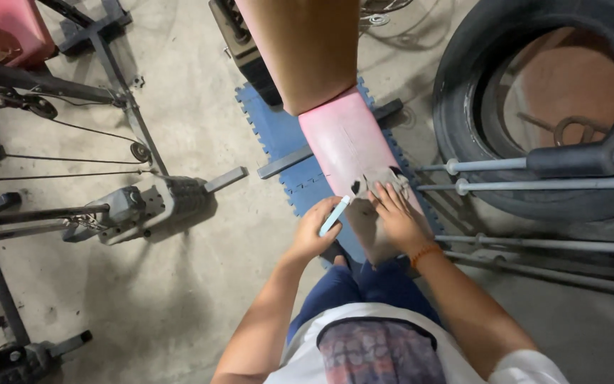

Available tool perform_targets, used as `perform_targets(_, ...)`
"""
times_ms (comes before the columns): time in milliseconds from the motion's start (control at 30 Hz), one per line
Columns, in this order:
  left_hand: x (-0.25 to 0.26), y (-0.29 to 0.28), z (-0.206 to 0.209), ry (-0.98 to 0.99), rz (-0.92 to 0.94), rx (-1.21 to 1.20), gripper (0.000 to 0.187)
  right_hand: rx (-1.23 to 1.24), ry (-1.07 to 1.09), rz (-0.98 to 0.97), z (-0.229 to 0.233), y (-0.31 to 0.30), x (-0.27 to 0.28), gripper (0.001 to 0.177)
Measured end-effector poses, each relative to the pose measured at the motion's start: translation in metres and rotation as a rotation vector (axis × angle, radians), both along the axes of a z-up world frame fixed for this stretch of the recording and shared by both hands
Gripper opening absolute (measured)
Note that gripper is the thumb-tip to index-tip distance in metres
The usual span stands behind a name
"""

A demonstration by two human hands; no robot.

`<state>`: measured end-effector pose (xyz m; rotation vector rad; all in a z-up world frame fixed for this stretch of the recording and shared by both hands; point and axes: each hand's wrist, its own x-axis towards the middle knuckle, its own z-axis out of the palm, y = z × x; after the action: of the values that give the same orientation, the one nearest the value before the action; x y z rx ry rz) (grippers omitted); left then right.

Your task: Cleaning and wiping down gym weight machines and benches using a spray bottle and cloth.

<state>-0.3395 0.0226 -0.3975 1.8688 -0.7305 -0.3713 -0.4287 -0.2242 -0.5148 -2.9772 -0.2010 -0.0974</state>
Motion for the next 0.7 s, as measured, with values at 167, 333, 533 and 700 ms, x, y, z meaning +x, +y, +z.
perform_targets(167, 0.0, -0.006, -0.005, 0.055, 0.047, 0.003, 0.054, -0.073, -0.117, 0.009, -0.014, -0.01, -0.017, 0.063)
perform_targets(333, -0.011, -0.011, -0.019, 0.079, 0.092, 0.009, 0.053, -0.043, -0.122, 0.087, -0.041, -0.028, 0.007, 0.066)
perform_targets(533, -0.021, -0.034, -0.02, 0.114, 0.2, 0.085, 0.055, 0.299, -0.089, 0.218, -0.018, -0.053, 0.087, 0.057)
perform_targets(700, -0.031, -0.063, -0.017, 0.094, 0.272, 0.139, 0.058, 0.405, -0.019, 0.273, -0.051, -0.076, 0.174, 0.055)
